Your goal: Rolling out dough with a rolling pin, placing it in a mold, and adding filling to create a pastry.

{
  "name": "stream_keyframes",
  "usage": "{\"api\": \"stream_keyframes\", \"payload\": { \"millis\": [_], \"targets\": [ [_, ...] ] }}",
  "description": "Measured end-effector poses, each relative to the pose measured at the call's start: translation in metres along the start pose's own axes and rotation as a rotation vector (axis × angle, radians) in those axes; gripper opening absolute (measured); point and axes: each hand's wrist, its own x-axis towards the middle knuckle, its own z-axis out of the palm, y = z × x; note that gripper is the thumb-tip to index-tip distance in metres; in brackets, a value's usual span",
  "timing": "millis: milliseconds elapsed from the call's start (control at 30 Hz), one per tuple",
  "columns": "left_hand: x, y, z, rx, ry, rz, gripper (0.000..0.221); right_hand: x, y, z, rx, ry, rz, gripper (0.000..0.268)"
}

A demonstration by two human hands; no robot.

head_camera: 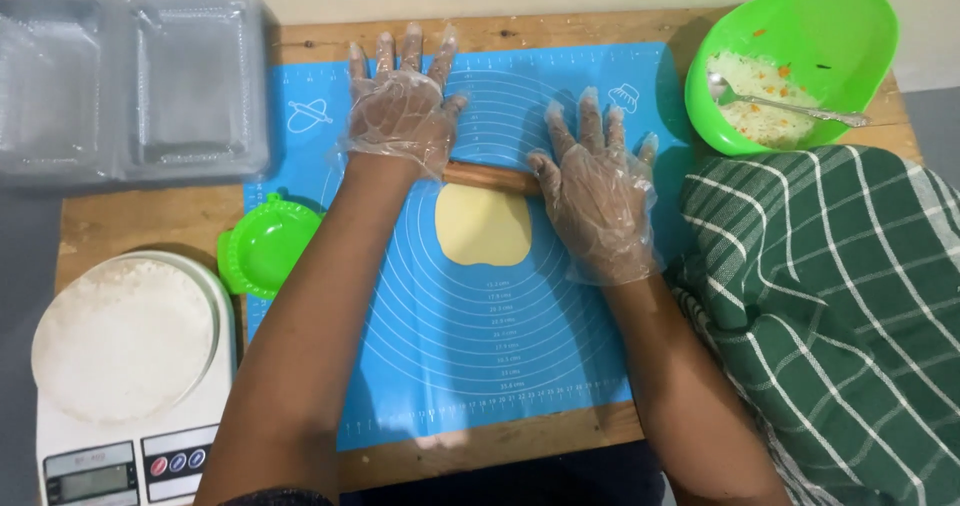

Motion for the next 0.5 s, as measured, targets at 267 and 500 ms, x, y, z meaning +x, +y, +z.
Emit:
{"api": "stream_keyframes", "payload": {
  "millis": [267, 500],
  "targets": [
    [0.0, -0.015, 0.021, -0.089, 0.335, 0.172, 0.044, 0.005, 0.005, 0.006, 0.016, -0.011, 0.029, 0.058],
    [-0.05, -0.025, -0.002, 0.034, 0.05, 0.385, 0.057, 0.007, 0.01, 0.018, 0.032, 0.019, 0.07, 0.06]
  ]
}}
